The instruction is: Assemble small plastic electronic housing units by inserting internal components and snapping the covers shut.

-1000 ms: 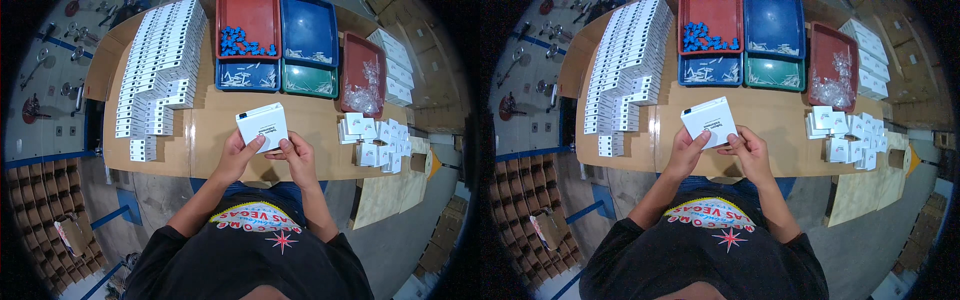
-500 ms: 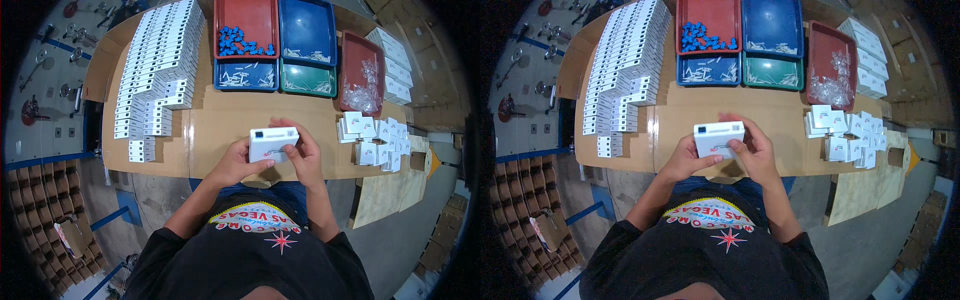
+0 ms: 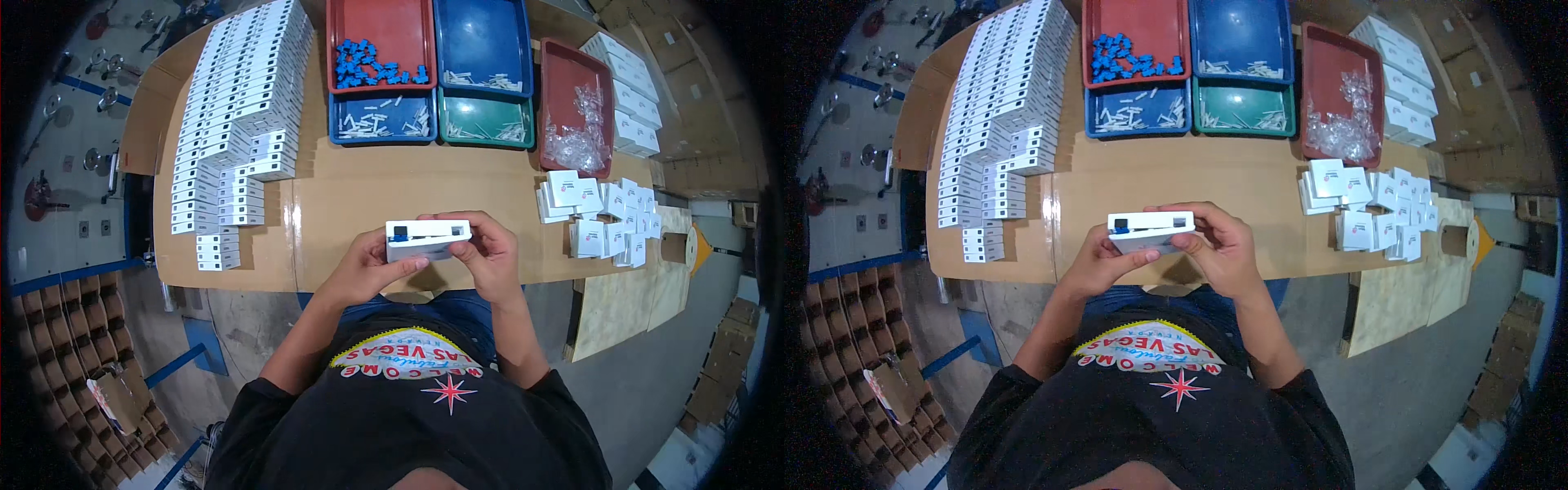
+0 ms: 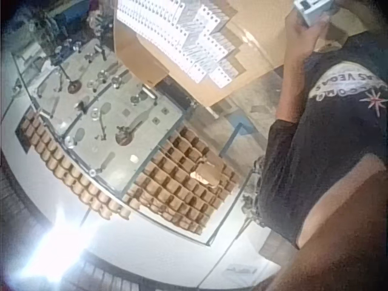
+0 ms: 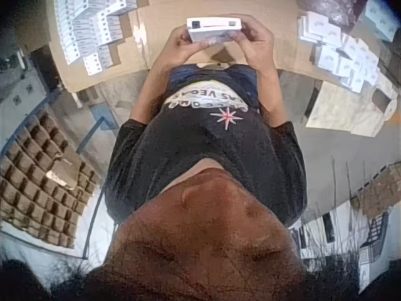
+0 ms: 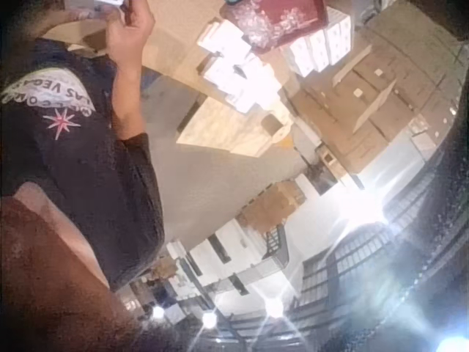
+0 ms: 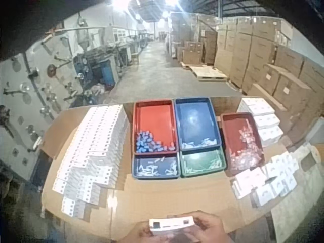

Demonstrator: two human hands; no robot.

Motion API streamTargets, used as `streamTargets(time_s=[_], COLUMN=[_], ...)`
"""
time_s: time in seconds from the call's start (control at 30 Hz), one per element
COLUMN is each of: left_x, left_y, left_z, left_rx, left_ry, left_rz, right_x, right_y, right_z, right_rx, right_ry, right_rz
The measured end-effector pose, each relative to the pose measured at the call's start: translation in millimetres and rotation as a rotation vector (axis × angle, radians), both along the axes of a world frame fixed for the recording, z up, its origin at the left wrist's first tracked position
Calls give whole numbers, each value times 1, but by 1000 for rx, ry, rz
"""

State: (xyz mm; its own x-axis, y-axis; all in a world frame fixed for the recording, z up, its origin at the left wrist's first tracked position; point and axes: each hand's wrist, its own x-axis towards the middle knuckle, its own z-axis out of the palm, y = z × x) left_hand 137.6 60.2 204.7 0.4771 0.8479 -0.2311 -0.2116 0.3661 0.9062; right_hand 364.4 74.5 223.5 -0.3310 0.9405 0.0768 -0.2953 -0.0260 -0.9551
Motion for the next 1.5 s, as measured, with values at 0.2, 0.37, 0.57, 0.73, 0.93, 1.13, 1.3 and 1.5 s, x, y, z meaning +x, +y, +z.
streamTargets(time_s=[0.2, 0.37, 0.57, 0.73, 0.93, 1.13, 1.3, 1.5], left_x=[4, 2, 6, 25, 24, 19, 21, 25], left_y=[-1, 1, 1, -6, -10, -11, -10, -3], left_z=[6, 6, 4, 1, -4, 5, 11, 10], left_rx=[65, 128, 153, 372, 427, 452, 466, 547], left_ry=[55, 4, -125, -79, -140, -112, -110, -48], left_rz=[32, 39, 108, 340, 447, 413, 413, 547], right_x=[-3, -4, -3, -6, -6, -7, -6, -15], right_y=[-2, 0, -2, -4, -7, -10, -9, -4], right_z=[-4, -2, -9, -8, -9, -5, -1, 7], right_rx=[29, 21, 43, 50, 74, 99, 109, 330], right_ry=[-18, 79, 77, 71, 74, 33, 12, -122], right_rz=[-27, -13, -29, -57, -44, -46, -35, -45])
